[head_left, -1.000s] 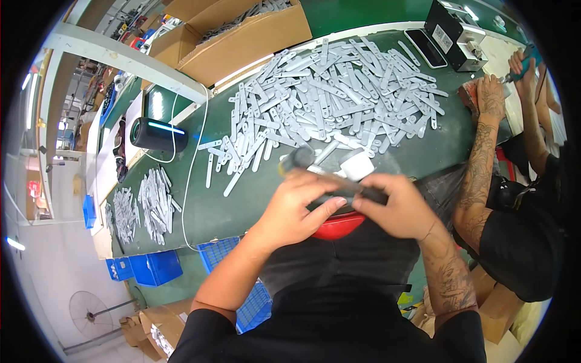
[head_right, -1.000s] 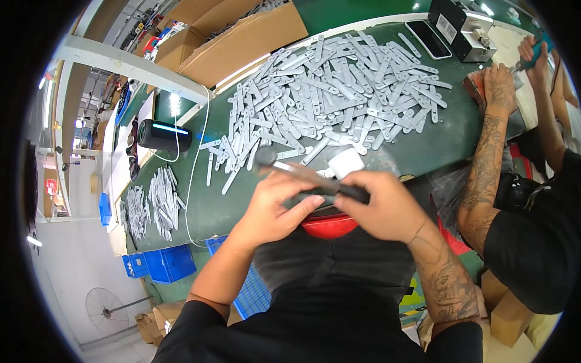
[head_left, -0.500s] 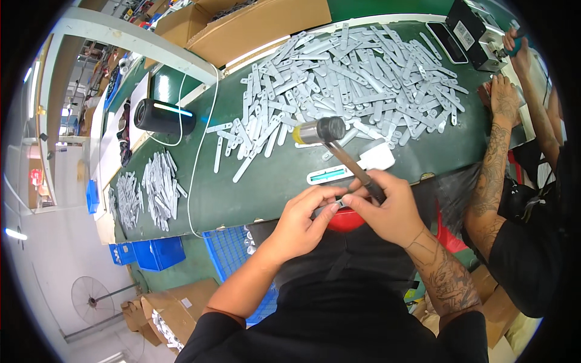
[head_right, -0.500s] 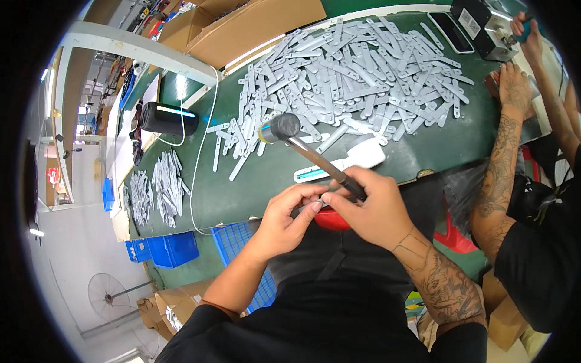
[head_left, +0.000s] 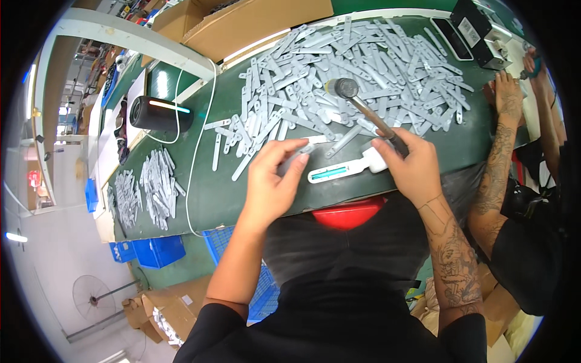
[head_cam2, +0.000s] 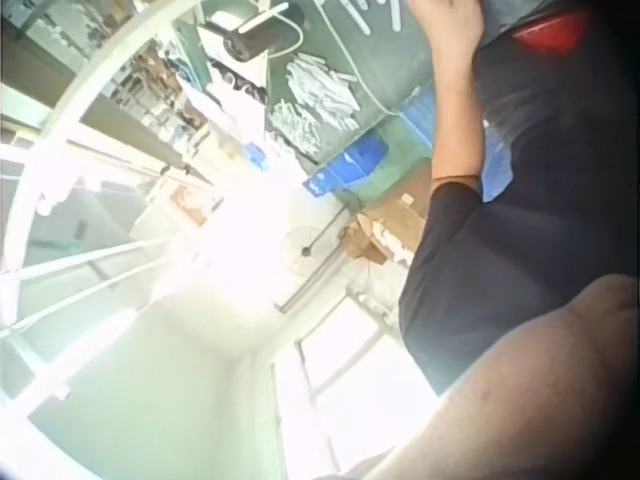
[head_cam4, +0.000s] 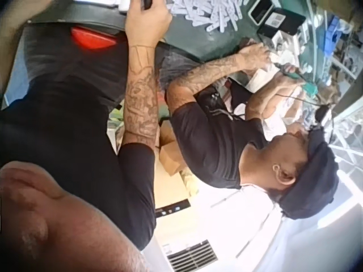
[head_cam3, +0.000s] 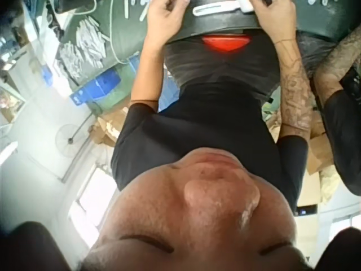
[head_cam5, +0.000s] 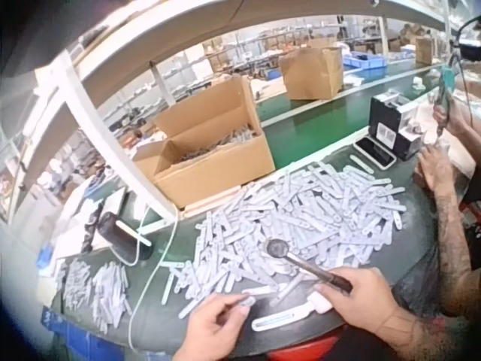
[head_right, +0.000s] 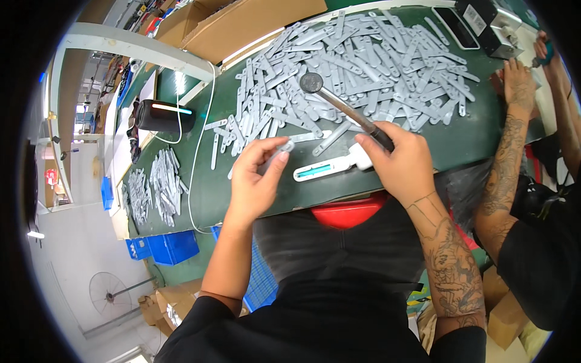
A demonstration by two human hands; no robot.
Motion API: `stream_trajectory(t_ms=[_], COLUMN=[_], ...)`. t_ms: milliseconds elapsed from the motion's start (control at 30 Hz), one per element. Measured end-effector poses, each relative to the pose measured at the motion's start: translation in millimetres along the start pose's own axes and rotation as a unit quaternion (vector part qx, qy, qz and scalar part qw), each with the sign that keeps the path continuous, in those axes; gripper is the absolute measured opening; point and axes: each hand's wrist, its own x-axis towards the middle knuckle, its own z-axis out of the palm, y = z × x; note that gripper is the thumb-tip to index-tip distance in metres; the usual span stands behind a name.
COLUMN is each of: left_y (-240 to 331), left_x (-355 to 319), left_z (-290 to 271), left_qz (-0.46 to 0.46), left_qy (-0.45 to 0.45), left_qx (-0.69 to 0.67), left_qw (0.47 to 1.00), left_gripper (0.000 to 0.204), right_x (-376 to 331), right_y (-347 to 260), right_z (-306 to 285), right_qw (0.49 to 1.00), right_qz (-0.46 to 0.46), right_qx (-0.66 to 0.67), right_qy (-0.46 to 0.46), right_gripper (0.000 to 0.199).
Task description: The person assembles handheld device housings by picking up plastic casings and metal strips from the table, fitting the metal strips into the casings by hand, and tapping them into place with a small mallet.
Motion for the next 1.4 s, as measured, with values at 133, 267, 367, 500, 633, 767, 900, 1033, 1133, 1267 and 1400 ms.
stream_trajectory(t_ms=[133,267,367,500,633,767,900,1033,1133,1267,1400], left_y=[0.7,11.5,13.6,13.3,12.3,8.1,2.5,-5.4,-13.5,-20.1,-20.6], left_x=[-15.0,-16.2,-2.2,4.8,-0.9,-2.1,-2.0,-4.6,-4.0,0.1,0.1], left_z=[-20.8,4.2,31.2,48.7,51.2,50.5,50.8,51.5,53.4,56.2,55.0], left_qz=[-0.017,0.061,0.123,0.109,0.103,0.056,0.025,0.027,0.048,0.092,0.090], left_qy=[-0.032,-0.080,-0.087,-0.108,-0.089,-0.111,-0.127,-0.095,-0.077,-0.081,-0.089], left_qx=[0.029,0.060,0.082,0.065,0.058,-0.005,-0.057,-0.045,-0.060,-0.074,-0.074], left_qw=[0.999,0.993,0.985,0.986,0.989,0.992,0.990,0.994,0.994,0.990,0.989], left_gripper=[0.022,0.019,0.020,0.019,0.020,0.022,0.021,0.019,0.016,0.014,0.012], right_x=[1.6,3.7,3.2,0.9,-0.8,1.1,-5.4,-48.1,-81.1,-113.0,-112.6], right_y=[-1.8,-1.3,1.7,3.8,-0.8,-3.5,2.7,4.1,-0.8,-12.6,-11.5], right_z=[-3.0,-2.1,0.9,-0.3,-2.1,-0.4,-3.3,-22.4,-50.6,-68.9,-55.9], right_qw=[0.999,0.999,1.000,0.999,1.000,0.999,0.999,0.994,0.984,0.987,0.992], right_qz=[0.015,0.022,-0.024,-0.037,-0.015,-0.029,-0.026,-0.103,-0.163,-0.037,-0.077], right_qx=[-0.011,-0.021,-0.003,-0.001,-0.018,-0.018,-0.009,0.017,-0.062,-0.108,-0.062], right_qy=[-0.034,-0.043,-0.010,0.000,-0.009,-0.001,-0.018,0.030,-0.035,-0.114,-0.074], right_gripper=[0.028,0.028,0.029,0.029,0.030,0.030,0.032,0.035,0.046,0.051,0.054])
